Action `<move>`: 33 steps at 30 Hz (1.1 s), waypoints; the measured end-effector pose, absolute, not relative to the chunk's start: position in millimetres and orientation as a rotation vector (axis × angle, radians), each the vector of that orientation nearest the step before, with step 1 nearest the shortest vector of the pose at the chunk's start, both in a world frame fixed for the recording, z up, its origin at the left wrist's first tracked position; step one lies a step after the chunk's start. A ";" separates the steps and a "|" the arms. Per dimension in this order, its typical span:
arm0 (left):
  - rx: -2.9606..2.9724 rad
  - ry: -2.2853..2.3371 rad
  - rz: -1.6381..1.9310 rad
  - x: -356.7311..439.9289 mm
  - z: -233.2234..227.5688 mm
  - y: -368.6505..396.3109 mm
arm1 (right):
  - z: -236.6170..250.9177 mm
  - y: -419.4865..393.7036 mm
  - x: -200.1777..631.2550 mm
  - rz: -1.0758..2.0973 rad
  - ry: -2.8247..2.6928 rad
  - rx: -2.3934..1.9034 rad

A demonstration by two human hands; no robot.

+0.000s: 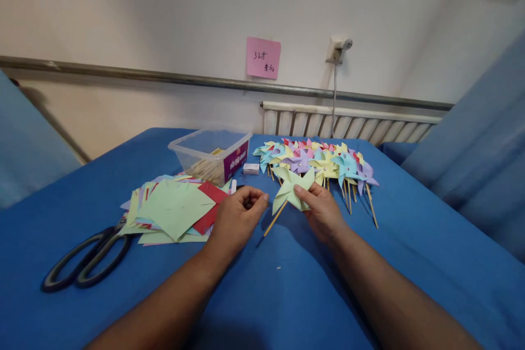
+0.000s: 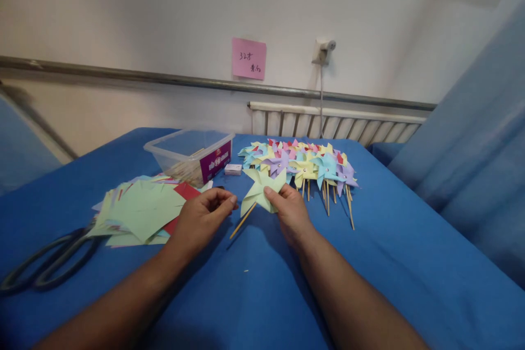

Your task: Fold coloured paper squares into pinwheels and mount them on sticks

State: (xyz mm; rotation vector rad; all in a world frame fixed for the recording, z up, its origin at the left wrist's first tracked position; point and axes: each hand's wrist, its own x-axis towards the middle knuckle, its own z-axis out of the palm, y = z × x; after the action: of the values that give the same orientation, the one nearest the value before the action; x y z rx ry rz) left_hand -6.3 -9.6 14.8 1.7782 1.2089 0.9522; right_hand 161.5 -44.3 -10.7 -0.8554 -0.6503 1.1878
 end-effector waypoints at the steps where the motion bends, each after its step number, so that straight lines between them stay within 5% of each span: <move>1: 1.738 1.206 0.961 -6.2 15.4 -8.2 | -10.7 -44.6 161.2 1.192 -0.654 -0.854; 33: 1.267 0.951 0.733 2.7 8.8 -14.2 | -27.1 -44.3 154.3 1.224 -0.834 -0.953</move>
State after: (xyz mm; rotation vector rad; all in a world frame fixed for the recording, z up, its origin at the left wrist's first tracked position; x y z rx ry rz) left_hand 2.7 -14.2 8.8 1.2669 0.9515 0.7329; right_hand 154.3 -44.3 -27.1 -0.9532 -0.8336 1.2240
